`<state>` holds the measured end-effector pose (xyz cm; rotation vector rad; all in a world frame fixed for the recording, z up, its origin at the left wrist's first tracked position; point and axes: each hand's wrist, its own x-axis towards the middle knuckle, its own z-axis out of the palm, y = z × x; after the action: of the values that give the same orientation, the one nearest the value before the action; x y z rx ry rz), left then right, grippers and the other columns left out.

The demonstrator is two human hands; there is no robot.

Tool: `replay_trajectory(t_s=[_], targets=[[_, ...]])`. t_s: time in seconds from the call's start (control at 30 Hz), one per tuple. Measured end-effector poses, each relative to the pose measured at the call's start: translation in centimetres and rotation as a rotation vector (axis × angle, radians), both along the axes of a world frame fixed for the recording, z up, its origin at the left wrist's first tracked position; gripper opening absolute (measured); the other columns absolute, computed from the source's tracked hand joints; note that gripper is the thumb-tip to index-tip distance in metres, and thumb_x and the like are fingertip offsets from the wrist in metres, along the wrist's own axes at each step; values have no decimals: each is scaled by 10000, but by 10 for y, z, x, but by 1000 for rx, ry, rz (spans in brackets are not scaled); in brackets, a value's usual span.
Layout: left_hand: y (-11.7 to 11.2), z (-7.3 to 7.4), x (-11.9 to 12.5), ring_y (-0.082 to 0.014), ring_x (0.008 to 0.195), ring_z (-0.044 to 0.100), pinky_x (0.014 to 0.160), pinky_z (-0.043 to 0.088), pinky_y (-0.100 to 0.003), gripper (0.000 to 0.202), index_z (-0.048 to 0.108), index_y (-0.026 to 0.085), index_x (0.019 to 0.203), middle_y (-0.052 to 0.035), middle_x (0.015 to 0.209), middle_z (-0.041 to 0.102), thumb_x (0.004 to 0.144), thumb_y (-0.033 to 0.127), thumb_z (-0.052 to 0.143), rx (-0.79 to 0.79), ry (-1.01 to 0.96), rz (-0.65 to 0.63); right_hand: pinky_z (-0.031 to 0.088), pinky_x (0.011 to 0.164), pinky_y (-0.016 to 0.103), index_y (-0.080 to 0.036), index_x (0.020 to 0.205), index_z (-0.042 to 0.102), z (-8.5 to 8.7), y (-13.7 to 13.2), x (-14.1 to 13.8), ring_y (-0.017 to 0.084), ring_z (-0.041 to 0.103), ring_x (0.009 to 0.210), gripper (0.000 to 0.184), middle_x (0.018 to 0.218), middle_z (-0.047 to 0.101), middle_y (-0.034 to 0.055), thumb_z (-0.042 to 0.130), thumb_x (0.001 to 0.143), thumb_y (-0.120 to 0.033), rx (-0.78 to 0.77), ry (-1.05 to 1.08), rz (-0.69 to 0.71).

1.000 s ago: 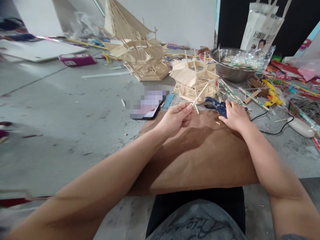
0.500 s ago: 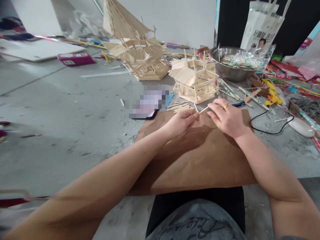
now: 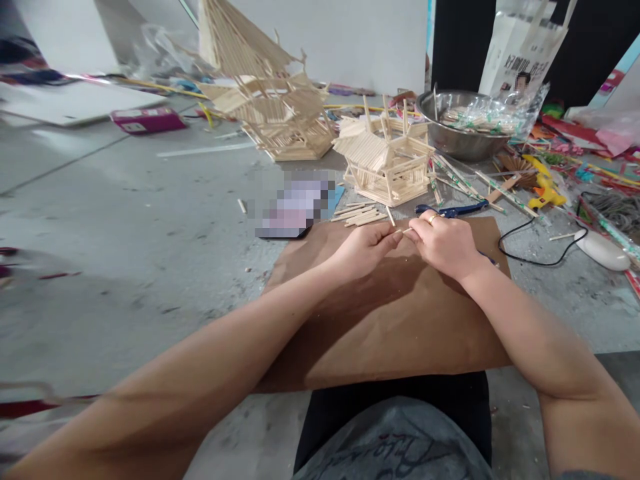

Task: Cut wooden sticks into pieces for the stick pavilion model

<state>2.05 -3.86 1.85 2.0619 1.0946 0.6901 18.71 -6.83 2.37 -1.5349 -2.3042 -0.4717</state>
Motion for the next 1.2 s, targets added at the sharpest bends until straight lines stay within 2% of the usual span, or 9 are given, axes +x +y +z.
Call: replay_trajectory(t_s=[0.23,0.57,1.03,1.13,1.2], targets=[[-3,-3,3,-84,506,274,510,183,-231,339,309,172,525,47,498,295,810,325,410,35,72,73,262,522,247,-196,861,641,-2,0,-2,131,562,684,377,873,653,48,318,892,-388,-24,6,-37],[-7,1,5,-92,493,280,513,176,-237,335,310,175,509,34,490,323,795,301,429,38,113,154,242,510,254,-200,844,639,-2,-3,-8,133,560,653,369,874,652,51,316,890,-373,-43,12,-86],[-11,-1,8,-100,507,319,514,185,-233,311,323,178,537,21,514,358,806,318,395,76,126,213,194,491,274,-202,893,619,-2,-6,-14,136,548,619,346,894,635,60,314,892,-367,-82,13,-164],[-8,-2,8,-93,500,304,511,196,-229,315,315,178,532,29,506,343,806,310,394,75,96,191,196,488,271,-200,881,625,-1,-5,-13,137,544,614,350,891,636,63,317,889,-367,-84,18,-181],[-4,-2,5,-86,495,292,504,204,-223,326,311,176,521,37,495,321,804,311,399,46,66,121,218,497,263,-197,856,631,1,-4,-10,141,550,643,356,872,638,62,319,889,-364,-87,24,-136]])
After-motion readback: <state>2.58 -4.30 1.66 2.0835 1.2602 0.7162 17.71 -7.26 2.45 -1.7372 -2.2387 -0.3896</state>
